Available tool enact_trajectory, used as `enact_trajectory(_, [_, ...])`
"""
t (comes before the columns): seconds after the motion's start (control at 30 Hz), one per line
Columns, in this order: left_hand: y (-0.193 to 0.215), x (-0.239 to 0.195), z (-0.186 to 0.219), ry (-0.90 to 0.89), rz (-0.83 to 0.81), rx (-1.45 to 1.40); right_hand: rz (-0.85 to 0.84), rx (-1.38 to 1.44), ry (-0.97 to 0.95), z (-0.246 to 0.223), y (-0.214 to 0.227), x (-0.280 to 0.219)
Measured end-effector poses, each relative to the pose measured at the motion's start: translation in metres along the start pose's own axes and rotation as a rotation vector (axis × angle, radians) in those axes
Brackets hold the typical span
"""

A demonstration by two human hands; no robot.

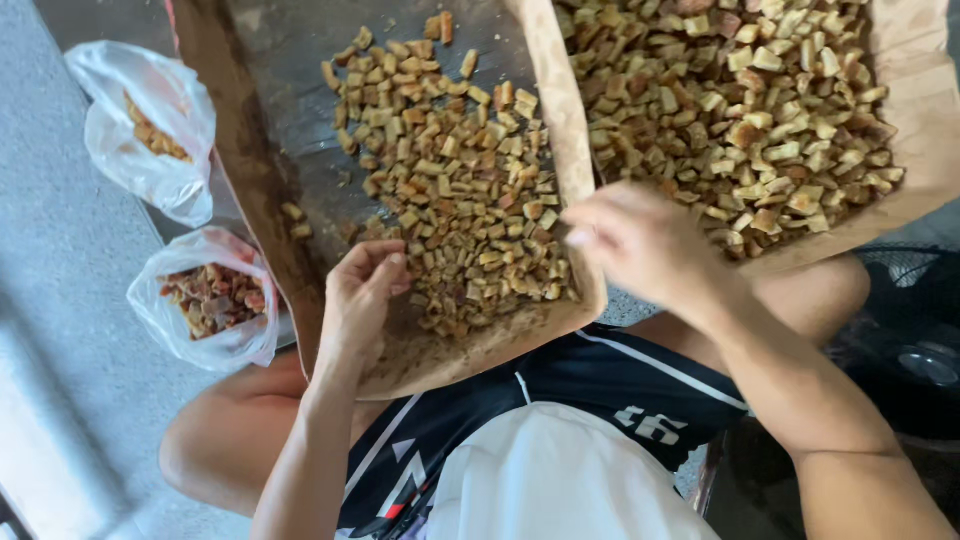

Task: The person sits on the floor and sorts small, cubed food items from a cardboard box into plastic bags. They pick up handfuls of the cubes, separate them by hand, and place the sorted portions into bags positioned to the left.

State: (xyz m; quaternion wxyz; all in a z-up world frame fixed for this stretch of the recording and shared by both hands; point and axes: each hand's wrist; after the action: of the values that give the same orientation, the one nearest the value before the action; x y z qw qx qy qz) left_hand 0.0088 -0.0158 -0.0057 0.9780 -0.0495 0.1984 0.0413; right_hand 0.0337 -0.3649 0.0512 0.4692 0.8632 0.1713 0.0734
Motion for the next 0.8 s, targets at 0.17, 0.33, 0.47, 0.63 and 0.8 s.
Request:
enact_trajectory(0.17, [0.013, -0.018, -0.008, -0.106, -0.250, 0.644, -0.328, -0.119, 0.087, -0.052, -0.077, 0.025])
enact_trajectory(0.33, [-0.010, -0.039, -0.030, -0.458, -0.263, 0.832, -0.254, -0.134, 0.162, -0.061, -0.108, 0.025])
enact_trajectory(0.47, [-0.013, -0.032, -0.048, -0.420, -0.235, 0.893, -0.317, -0.045, 0.167, -0.057, -0.104, 0.034])
enact_trajectory(0.63, [0.007, -0.032, -0.025, -0.373, -0.152, 0.766, -0.322, 0.006, 0.069, -0.070, -0.105, 0.070])
enact_trajectory(0.8, [0.009, -0.042, -0.016, -0.318, -0.157, 0.948, -0.215, -0.019, 0.378, -0.092, -0.171, 0.118])
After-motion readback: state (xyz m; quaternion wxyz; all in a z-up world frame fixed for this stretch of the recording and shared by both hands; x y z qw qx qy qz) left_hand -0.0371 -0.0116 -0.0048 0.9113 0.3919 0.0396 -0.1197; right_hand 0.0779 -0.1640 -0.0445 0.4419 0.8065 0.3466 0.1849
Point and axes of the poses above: each hand's wrist, its own x-axis towards the middle knuckle, its own y-axis out of the back of the hand, z = x × y, and after that the axes turned 5 degrees about -y, right-handed
